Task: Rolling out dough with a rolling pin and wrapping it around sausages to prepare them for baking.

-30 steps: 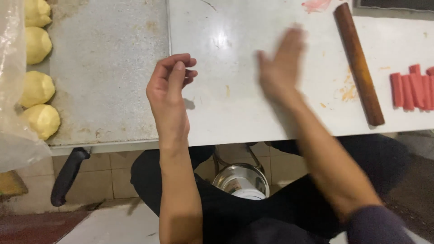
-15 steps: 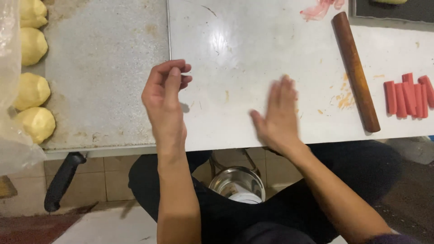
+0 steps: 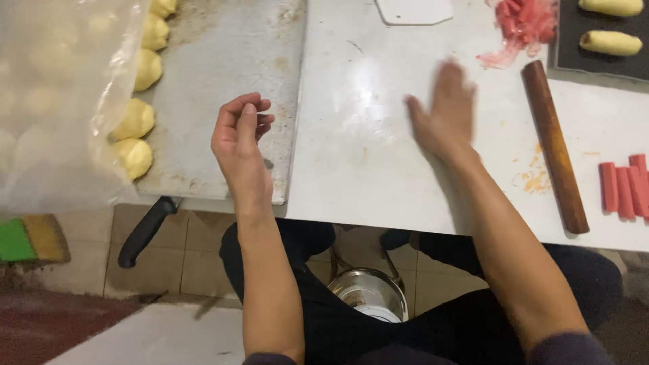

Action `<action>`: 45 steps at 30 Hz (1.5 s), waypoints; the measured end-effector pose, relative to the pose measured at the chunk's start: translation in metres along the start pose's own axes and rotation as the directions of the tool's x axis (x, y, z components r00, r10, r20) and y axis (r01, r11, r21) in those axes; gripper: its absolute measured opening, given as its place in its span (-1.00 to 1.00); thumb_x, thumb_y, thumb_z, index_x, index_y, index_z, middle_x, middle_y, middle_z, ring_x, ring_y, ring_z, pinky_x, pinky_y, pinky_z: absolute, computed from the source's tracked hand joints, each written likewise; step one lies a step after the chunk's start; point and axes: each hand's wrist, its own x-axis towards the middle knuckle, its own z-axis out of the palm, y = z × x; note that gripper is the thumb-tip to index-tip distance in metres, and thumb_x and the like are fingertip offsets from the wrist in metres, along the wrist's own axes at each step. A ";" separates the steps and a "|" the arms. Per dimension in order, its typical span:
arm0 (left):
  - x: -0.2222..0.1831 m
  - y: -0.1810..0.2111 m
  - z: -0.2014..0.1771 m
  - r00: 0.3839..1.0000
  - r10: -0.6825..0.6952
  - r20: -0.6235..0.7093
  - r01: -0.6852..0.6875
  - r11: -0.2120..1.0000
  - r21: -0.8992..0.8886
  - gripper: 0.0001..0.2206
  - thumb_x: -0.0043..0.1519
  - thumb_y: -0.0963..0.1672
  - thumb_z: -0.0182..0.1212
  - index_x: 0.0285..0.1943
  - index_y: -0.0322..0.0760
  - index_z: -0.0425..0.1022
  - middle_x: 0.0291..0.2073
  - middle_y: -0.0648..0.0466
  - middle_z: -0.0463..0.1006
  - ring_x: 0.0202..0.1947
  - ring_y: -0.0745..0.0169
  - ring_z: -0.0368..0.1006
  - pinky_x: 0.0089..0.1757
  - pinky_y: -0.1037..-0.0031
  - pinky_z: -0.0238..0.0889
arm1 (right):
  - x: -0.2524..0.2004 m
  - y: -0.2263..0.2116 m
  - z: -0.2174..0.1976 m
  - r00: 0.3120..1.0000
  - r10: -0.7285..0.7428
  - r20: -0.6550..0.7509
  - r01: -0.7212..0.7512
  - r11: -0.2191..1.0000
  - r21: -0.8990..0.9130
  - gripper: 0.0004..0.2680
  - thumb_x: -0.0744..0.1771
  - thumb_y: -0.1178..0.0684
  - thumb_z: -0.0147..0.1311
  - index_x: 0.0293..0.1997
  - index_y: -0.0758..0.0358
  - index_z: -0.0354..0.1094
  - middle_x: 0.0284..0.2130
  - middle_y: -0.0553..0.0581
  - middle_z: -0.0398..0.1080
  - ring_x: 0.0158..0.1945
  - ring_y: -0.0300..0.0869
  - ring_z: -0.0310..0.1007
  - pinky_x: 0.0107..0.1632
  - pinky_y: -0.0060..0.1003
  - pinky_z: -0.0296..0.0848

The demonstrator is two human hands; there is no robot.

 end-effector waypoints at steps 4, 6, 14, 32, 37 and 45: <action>0.019 -0.049 -0.011 0.990 0.135 -0.049 -0.138 0.987 -0.077 -0.91 0.22 -0.13 0.09 -0.18 -0.15 0.48 -0.35 0.13 0.53 -0.42 0.43 0.38 -0.29 0.64 0.25 | -0.061 0.015 -0.007 0.995 0.098 -0.030 -0.096 0.994 0.059 -0.41 0.37 -0.22 -0.29 0.39 0.51 -0.42 0.38 0.45 -0.40 0.45 0.18 -0.46 0.37 0.08 -0.48; 0.024 -0.061 -0.014 0.965 0.252 0.077 -0.257 0.965 0.054 -0.90 0.26 -0.18 0.04 -0.13 -0.23 0.45 -0.36 0.11 0.53 -0.32 0.40 0.46 -0.30 0.62 0.36 | -0.088 0.003 -0.020 0.992 0.127 -0.025 -0.126 0.991 0.049 -0.41 0.34 -0.18 -0.31 0.37 0.62 -0.35 0.36 0.52 -0.36 0.42 0.23 -0.45 0.33 0.18 -0.46; 0.072 -0.054 -0.100 0.930 0.358 -0.079 -0.204 0.684 0.700 -0.89 0.17 -0.19 0.06 -0.20 -0.18 0.49 -0.36 0.12 0.58 -0.35 0.27 0.47 -0.29 0.42 0.32 | -0.132 -0.016 -0.047 0.986 0.029 0.164 -0.033 0.999 0.019 -0.45 0.32 -0.27 -0.56 0.41 0.23 -0.51 0.39 0.24 -0.58 0.43 0.06 -0.71 0.36 0.03 -0.63; 0.195 -0.039 -0.210 0.923 -0.072 0.377 -0.383 -0.127 0.915 -0.60 0.03 -0.04 0.30 -0.02 -0.34 0.44 -0.11 -0.25 0.48 -0.10 -0.30 0.38 -0.16 0.07 0.24 | -0.128 0.052 0.006 0.919 0.069 -0.389 0.229 0.709 0.667 -0.72 0.28 0.24 -0.01 0.13 0.29 0.26 -0.02 0.18 0.33 -0.13 -0.15 0.38 -0.09 -0.34 0.36; 0.207 -0.056 -0.181 0.920 -0.332 0.211 -0.302 -0.254 0.919 -0.34 -0.03 0.08 0.32 0.27 -0.19 0.38 0.08 -0.25 0.50 0.01 -0.35 0.44 -0.10 -0.02 0.30 | -0.125 0.065 0.015 0.886 0.094 -0.455 0.224 0.772 0.595 -0.76 0.20 0.24 -0.04 -0.09 0.18 0.38 -0.23 0.07 0.42 -0.23 -0.20 0.46 -0.12 -0.38 0.41; 0.213 -0.095 -0.134 0.833 -0.188 0.521 -0.394 0.458 0.797 -0.45 0.42 -0.01 0.29 0.33 -0.61 0.23 0.12 -0.44 0.33 0.05 -0.40 0.30 -0.09 -0.05 0.20 | -0.126 0.051 0.000 0.919 0.085 -0.385 0.206 0.728 0.654 -0.93 0.27 0.11 0.10 -0.24 0.12 0.44 -0.39 0.02 0.47 -0.26 -0.14 0.47 -0.09 -0.27 0.39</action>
